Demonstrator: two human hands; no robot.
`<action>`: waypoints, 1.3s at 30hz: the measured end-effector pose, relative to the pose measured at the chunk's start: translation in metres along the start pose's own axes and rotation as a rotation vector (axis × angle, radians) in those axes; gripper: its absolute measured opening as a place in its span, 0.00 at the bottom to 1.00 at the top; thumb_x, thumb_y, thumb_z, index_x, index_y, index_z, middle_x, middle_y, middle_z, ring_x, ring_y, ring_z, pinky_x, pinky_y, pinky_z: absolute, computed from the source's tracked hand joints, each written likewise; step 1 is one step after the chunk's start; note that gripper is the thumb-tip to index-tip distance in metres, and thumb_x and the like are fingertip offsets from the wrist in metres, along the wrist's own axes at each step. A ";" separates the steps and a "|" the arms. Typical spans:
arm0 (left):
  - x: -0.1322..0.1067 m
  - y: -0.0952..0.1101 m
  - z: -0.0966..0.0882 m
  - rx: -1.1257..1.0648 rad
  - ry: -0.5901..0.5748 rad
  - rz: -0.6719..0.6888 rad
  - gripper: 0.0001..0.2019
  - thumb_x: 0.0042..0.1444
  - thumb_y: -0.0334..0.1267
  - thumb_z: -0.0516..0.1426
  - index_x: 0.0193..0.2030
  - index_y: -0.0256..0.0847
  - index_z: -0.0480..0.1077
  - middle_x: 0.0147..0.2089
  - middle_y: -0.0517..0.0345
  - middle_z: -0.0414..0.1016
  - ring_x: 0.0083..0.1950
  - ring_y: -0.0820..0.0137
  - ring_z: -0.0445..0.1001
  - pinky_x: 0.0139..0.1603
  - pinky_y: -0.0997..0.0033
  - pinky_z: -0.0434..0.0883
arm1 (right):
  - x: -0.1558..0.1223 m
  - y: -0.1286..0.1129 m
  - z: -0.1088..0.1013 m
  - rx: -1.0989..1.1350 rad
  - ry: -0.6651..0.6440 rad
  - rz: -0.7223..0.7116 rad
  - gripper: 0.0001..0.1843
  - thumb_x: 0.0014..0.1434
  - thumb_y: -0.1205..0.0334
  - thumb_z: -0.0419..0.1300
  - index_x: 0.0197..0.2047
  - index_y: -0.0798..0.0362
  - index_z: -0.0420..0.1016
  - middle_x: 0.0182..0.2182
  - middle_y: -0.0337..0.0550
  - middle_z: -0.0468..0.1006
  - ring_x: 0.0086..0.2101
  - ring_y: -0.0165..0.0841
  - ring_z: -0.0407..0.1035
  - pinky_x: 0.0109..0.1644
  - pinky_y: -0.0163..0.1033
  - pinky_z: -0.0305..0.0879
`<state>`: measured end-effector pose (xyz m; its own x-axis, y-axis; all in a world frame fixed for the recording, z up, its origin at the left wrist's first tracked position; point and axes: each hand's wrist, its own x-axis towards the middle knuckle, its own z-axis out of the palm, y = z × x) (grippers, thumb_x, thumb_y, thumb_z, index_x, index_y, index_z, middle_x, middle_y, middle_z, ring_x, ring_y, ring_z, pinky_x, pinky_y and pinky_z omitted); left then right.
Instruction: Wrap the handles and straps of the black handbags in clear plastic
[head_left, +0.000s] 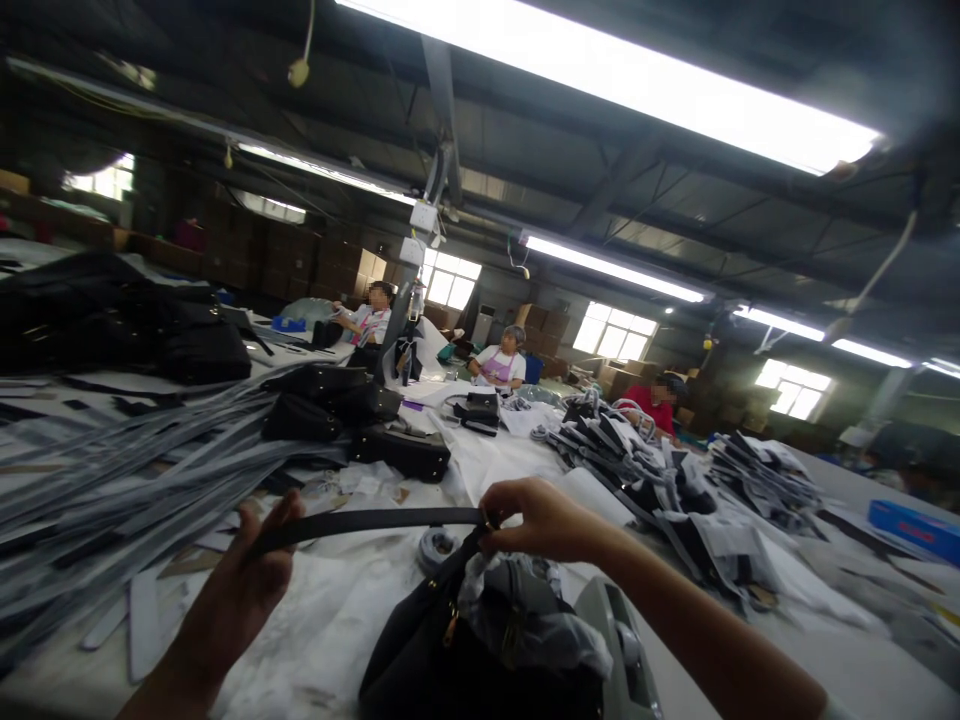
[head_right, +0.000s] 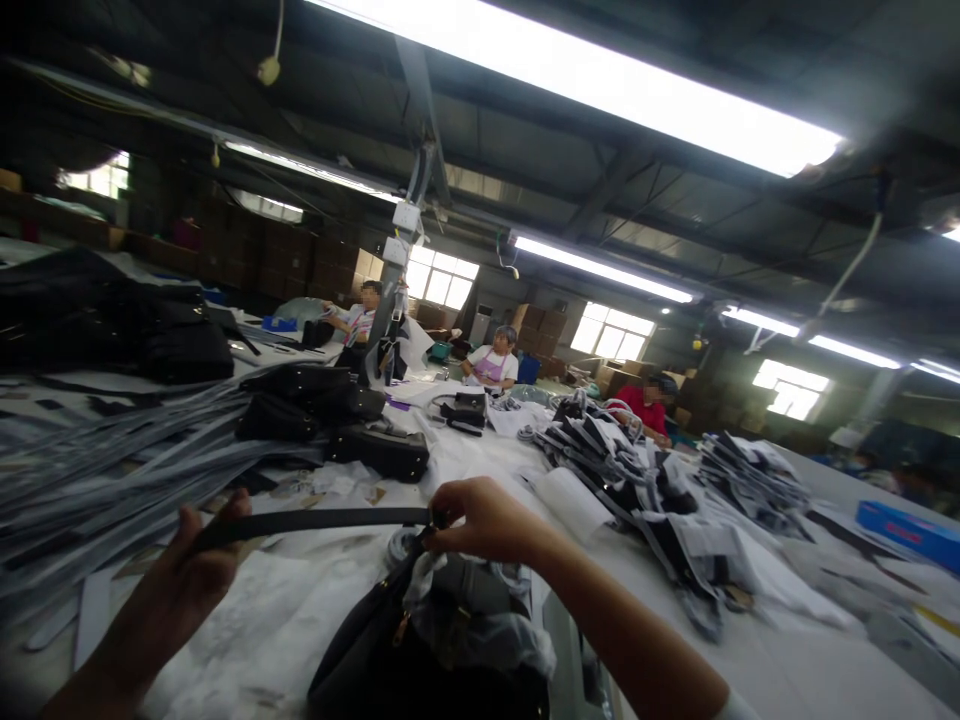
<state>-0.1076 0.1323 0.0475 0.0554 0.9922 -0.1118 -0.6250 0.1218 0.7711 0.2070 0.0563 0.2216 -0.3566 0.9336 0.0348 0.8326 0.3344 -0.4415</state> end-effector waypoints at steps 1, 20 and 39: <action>-0.003 -0.002 0.014 -0.038 -0.047 0.032 0.13 0.61 0.49 0.57 0.39 0.45 0.77 0.40 0.59 0.82 0.31 0.76 0.77 0.24 0.85 0.72 | 0.002 0.002 0.002 0.050 -0.011 0.008 0.12 0.51 0.57 0.67 0.39 0.51 0.79 0.35 0.39 0.82 0.36 0.34 0.74 0.41 0.35 0.68; -0.030 -0.070 0.121 0.648 -0.530 0.313 0.13 0.49 0.40 0.66 0.43 0.44 0.80 0.46 0.54 0.83 0.51 0.55 0.78 0.55 0.59 0.71 | -0.017 0.016 0.020 0.232 0.230 0.018 0.10 0.54 0.57 0.66 0.39 0.50 0.81 0.39 0.44 0.78 0.37 0.36 0.76 0.38 0.35 0.71; -0.024 -0.086 0.116 0.798 -0.506 0.327 0.12 0.46 0.35 0.65 0.40 0.44 0.82 0.41 0.56 0.84 0.43 0.57 0.78 0.45 0.66 0.71 | 0.020 -0.031 -0.053 1.006 0.156 -0.104 0.22 0.50 0.59 0.70 0.49 0.48 0.73 0.33 0.35 0.71 0.29 0.25 0.65 0.40 0.35 0.66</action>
<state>0.0356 0.1010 0.0567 0.4151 0.8526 0.3176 0.0272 -0.3605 0.9324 0.1968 0.0714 0.2837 -0.2880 0.9364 0.2004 0.0335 0.2190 -0.9752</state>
